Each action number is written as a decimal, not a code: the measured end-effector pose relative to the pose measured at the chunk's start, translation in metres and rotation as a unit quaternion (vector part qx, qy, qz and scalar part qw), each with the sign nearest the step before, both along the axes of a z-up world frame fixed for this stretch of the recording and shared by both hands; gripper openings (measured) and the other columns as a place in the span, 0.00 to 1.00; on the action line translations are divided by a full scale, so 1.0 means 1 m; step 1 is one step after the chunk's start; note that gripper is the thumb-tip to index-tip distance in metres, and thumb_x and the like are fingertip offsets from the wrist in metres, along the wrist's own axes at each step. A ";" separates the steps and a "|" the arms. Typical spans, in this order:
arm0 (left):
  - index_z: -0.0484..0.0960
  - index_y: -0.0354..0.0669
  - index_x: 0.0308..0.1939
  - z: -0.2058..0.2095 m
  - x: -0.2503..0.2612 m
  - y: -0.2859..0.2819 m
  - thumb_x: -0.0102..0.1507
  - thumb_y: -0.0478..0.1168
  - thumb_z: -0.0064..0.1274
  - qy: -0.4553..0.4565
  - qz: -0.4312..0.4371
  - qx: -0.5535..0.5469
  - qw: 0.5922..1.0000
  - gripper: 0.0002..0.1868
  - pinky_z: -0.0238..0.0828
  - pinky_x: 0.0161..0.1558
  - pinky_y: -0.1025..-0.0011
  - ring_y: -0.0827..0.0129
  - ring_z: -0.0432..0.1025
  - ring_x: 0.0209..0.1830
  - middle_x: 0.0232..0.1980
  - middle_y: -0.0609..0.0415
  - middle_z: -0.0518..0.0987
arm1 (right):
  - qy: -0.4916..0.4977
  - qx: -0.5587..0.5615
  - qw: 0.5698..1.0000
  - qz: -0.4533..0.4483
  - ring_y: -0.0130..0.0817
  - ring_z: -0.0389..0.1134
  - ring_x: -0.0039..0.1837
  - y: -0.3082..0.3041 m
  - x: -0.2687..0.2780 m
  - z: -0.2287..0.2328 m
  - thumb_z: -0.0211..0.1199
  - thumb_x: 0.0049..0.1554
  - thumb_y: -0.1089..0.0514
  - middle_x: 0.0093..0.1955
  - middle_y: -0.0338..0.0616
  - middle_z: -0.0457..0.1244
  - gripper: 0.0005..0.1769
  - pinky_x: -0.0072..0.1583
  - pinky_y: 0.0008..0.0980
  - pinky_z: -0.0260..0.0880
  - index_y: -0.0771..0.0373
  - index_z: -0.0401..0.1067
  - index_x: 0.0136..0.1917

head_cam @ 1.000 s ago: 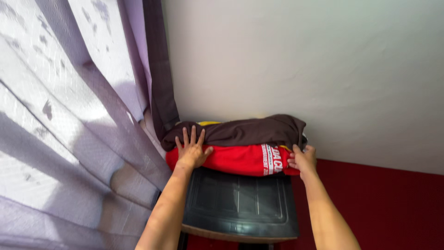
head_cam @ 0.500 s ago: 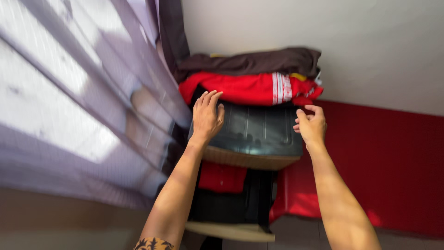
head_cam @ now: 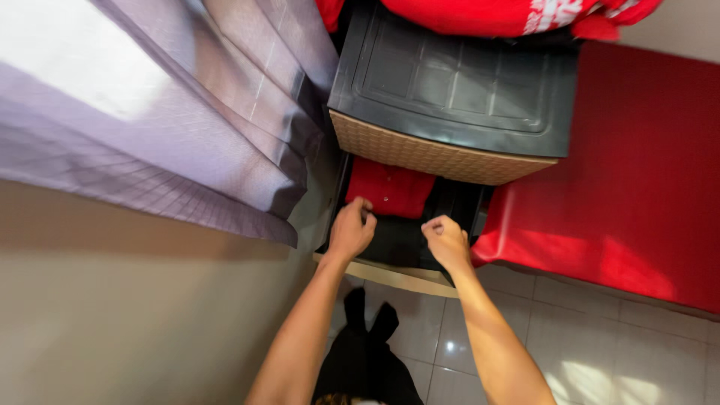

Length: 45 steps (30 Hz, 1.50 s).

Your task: The person empties a drawer of clothes onto a stack, closes the drawer, and then folds a red and white polo shirt and a dark grey shirt by hand on a red surface.

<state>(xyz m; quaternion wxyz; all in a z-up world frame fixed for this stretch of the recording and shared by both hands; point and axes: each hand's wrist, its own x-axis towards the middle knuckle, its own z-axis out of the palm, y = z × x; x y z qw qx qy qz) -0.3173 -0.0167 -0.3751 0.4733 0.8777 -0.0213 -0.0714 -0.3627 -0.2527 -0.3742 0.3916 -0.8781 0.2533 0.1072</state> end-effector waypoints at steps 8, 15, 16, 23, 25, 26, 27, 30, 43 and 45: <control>0.80 0.53 0.58 -0.211 0.005 -0.001 0.63 0.45 0.50 0.217 -0.051 0.165 0.961 0.19 0.71 0.55 0.51 0.45 0.73 0.57 0.56 0.43 0.79 | 0.219 -0.060 0.973 0.049 0.45 0.71 0.62 0.003 0.005 -0.197 0.64 0.56 0.41 0.58 0.43 0.72 0.21 0.62 0.45 0.70 0.47 0.73 0.61; 0.83 0.37 0.52 -0.320 0.056 -0.029 0.67 0.61 0.48 0.351 0.003 0.214 0.912 0.30 0.73 0.60 0.53 0.43 0.75 0.60 0.58 0.35 0.80 | 0.334 -0.080 0.939 0.010 0.40 0.76 0.46 0.006 0.064 -0.271 0.53 0.61 0.28 0.40 0.46 0.73 0.36 0.55 0.43 0.73 0.63 0.81 0.42; 0.83 0.37 0.51 -0.330 0.055 -0.034 0.66 0.60 0.49 0.335 0.015 0.220 0.916 0.29 0.74 0.59 0.53 0.44 0.75 0.59 0.57 0.35 0.80 | 0.335 -0.084 0.938 0.009 0.40 0.76 0.46 0.006 0.063 -0.277 0.53 0.61 0.28 0.40 0.46 0.73 0.36 0.55 0.43 0.73 0.63 0.81 0.42; 0.85 0.39 0.50 -0.347 0.052 -0.034 0.67 0.55 0.46 0.311 0.051 0.204 0.927 0.24 0.73 0.60 0.52 0.43 0.76 0.59 0.57 0.35 0.81 | 0.274 -0.009 0.961 -0.022 0.37 0.73 0.34 -0.008 0.055 -0.326 0.54 0.61 0.41 0.34 0.47 0.72 0.27 0.43 0.38 0.75 0.66 0.77 0.38; 0.84 0.39 0.54 -0.336 0.049 -0.031 0.66 0.56 0.46 0.366 0.033 0.209 0.906 0.26 0.71 0.63 0.53 0.45 0.74 0.62 0.59 0.37 0.80 | 0.260 0.006 0.965 -0.031 0.38 0.73 0.35 -0.010 0.049 -0.323 0.54 0.61 0.40 0.35 0.48 0.71 0.28 0.42 0.39 0.76 0.67 0.77 0.37; 0.84 0.39 0.54 -0.329 0.041 -0.029 0.66 0.56 0.46 0.368 0.031 0.210 0.905 0.26 0.71 0.63 0.53 0.45 0.74 0.62 0.59 0.37 0.80 | 0.225 0.033 0.972 -0.056 0.39 0.73 0.37 -0.010 0.042 -0.318 0.56 0.59 0.42 0.36 0.49 0.70 0.24 0.43 0.39 0.76 0.65 0.75 0.39; 0.84 0.38 0.55 -0.322 0.033 -0.026 0.67 0.56 0.46 0.362 -0.033 0.202 0.910 0.27 0.70 0.64 0.54 0.45 0.73 0.63 0.61 0.36 0.79 | 0.190 0.060 0.977 -0.082 0.40 0.73 0.39 -0.010 0.034 -0.310 0.59 0.57 0.43 0.37 0.49 0.69 0.21 0.43 0.40 0.77 0.63 0.74 0.40; 0.80 0.35 0.58 -0.289 0.016 -0.028 0.66 0.56 0.49 0.281 -0.113 0.141 0.943 0.29 0.65 0.65 0.57 0.45 0.69 0.66 0.63 0.37 0.76 | 0.066 -0.035 0.997 0.037 0.45 0.71 0.44 -0.018 0.012 -0.281 0.64 0.55 0.45 0.37 0.51 0.68 0.22 0.48 0.37 0.68 0.69 0.75 0.37; 0.78 0.37 0.39 0.092 0.016 -0.031 0.64 0.41 0.48 0.036 -0.270 -0.176 0.946 0.10 0.69 0.41 0.56 0.51 0.71 0.35 0.33 0.42 0.76 | -0.124 0.269 0.953 0.061 0.27 0.56 0.41 0.011 -0.004 0.031 0.59 0.58 0.62 0.37 0.39 0.58 0.07 0.42 0.32 0.57 0.69 0.70 0.41; 0.78 0.37 0.37 0.149 0.014 -0.035 0.65 0.41 0.49 -0.037 -0.269 -0.183 0.945 0.10 0.68 0.44 0.58 0.54 0.70 0.39 0.35 0.45 0.77 | -0.237 0.294 0.914 0.145 0.24 0.64 0.51 0.019 -0.007 0.104 0.60 0.55 0.61 0.47 0.39 0.65 0.11 0.55 0.27 0.67 0.64 0.70 0.52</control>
